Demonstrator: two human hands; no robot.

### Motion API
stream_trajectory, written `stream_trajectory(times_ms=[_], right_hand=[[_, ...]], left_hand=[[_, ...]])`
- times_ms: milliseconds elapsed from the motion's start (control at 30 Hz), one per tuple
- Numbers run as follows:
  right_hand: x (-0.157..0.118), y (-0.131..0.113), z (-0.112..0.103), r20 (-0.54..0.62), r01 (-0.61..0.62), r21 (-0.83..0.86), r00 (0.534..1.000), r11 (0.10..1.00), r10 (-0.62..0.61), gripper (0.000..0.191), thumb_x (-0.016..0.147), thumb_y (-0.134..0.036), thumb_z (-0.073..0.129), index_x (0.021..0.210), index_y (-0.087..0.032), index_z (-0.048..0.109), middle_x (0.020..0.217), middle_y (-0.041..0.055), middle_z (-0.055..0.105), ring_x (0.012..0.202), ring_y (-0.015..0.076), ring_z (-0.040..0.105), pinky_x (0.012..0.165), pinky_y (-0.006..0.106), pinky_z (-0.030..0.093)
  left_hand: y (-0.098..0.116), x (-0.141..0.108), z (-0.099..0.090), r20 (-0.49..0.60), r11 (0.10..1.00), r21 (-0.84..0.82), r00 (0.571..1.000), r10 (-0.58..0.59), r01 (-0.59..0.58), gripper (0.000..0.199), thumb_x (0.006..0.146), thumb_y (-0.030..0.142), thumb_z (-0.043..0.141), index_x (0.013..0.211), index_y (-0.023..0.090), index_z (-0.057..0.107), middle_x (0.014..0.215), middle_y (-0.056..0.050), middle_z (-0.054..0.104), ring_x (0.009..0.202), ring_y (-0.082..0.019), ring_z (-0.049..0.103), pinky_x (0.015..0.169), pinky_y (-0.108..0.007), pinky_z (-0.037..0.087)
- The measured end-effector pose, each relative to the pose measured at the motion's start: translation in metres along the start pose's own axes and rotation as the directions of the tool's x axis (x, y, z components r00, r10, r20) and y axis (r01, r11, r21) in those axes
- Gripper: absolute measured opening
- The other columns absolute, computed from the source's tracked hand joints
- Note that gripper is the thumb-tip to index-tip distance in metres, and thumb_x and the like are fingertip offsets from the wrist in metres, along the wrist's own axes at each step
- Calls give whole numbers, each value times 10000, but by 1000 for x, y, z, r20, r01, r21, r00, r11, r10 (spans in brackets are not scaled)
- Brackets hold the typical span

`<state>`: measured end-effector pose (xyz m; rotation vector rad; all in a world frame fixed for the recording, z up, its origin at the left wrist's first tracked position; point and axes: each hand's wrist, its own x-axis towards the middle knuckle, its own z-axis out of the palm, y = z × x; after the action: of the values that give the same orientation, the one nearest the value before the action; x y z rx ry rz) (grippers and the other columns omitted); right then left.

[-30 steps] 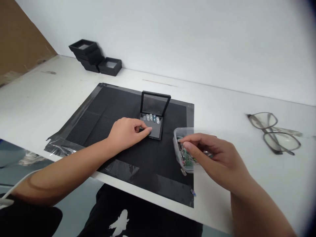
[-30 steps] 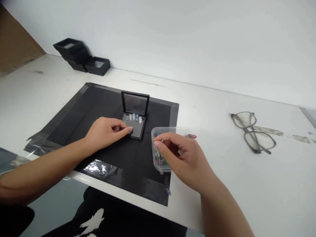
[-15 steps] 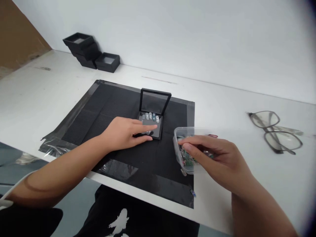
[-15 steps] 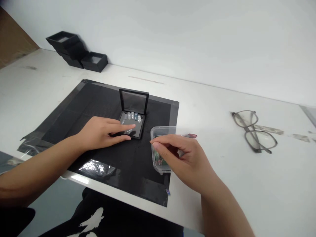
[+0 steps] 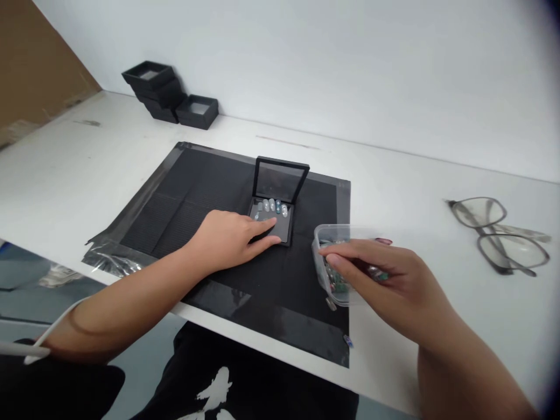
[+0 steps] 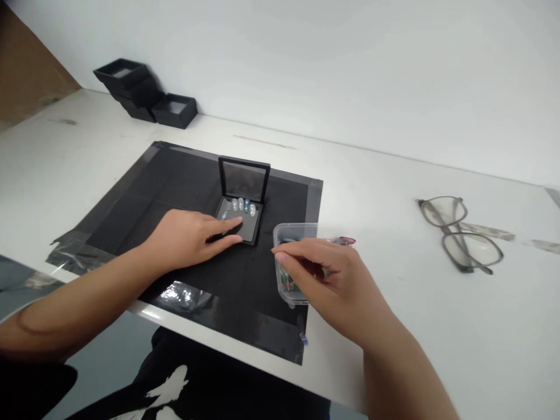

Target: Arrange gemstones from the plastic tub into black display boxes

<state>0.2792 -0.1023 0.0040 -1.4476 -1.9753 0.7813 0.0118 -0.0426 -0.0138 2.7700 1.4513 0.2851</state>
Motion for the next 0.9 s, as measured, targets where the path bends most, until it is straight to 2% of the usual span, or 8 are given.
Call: stream_trajectory(times_ms=[67, 133, 267, 333, 400, 500, 667, 900], right_hand=[[1, -1, 0, -18, 23, -43, 1000, 999, -24, 147, 923, -392, 643, 989, -325, 755, 962, 15, 768, 740, 174, 671, 548, 291, 480], [8, -6, 0, -40, 35, -114, 998, 993, -40, 180, 918, -422, 636, 1005, -314, 751, 870, 15, 749, 630, 150, 623, 529, 292, 463], [42, -26, 2, 23, 58, -415, 998, 908, -54, 295, 892, -492, 612, 1055, -288, 749, 599, -10, 626, 491, 141, 520, 472, 289, 358], [65, -37, 6, 93, 82, -574, 995, 815, -35, 340, 894, -485, 581, 1097, -269, 745, 577, -2, 619, 518, 161, 538, 485, 290, 316], [87, -44, 11, 143, 90, -658, 990, 747, 7, 361, 907, -479, 545, 1116, -264, 745, 600, 7, 644, 544, 172, 555, 504, 293, 301], [108, -45, 21, 190, 97, -691, 980, 716, 51, 364, 919, -463, 515, 1139, -281, 741, 691, 15, 704, 589, 178, 584, 520, 294, 302], [112, -41, 31, 247, 124, -727, 965, 675, 88, 400, 920, -460, 502, 1193, -264, 719, 811, 43, 751, 669, 193, 624, 529, 290, 325], [113, -43, 34, 235, 93, -745, 964, 661, 129, 369, 929, -409, 495, 1205, -279, 701, 899, 46, 762, 713, 203, 647, 557, 298, 322]], left_hand=[[1, 0, -1, -42, 1000, -21, 999, 1, -2, 478, 957, 614, 459, 1285, 334, 665, 769, -17, 760, 655, -156, 680, 505, -256, 201], [0, 0, -2, -133, 996, -85, 991, -33, 22, 464, 954, 604, 470, 1259, 326, 682, 707, -4, 731, 634, -131, 661, 514, -247, 241], [-4, 1, -8, -305, 967, -239, 938, -166, 94, 469, 953, 586, 477, 1243, 286, 691, 667, 14, 690, 633, -102, 640, 576, -224, 340], [-6, 1, -11, -287, 955, -269, 936, -203, 124, 437, 961, 515, 473, 1269, 269, 663, 690, 21, 694, 645, -108, 639, 573, -229, 338], [-9, 1, -13, -228, 948, -283, 949, -216, 148, 376, 952, 375, 446, 1237, 249, 656, 745, 21, 715, 661, -119, 639, 565, -239, 327], [-11, -1, -13, -164, 942, -298, 964, -210, 155, 354, 895, 245, 401, 1142, 230, 654, 828, 16, 740, 678, -137, 642, 566, -250, 324], [-11, -1, -14, -168, 941, -304, 965, -203, 145, 343, 900, 267, 403, 1147, 263, 642, 864, 30, 754, 731, -161, 681, 568, -271, 328], [-7, -3, -17, -171, 944, -300, 966, -192, 134, 337, 918, 317, 415, 1115, 275, 685, 837, 16, 762, 738, -174, 697, 557, -280, 318]])
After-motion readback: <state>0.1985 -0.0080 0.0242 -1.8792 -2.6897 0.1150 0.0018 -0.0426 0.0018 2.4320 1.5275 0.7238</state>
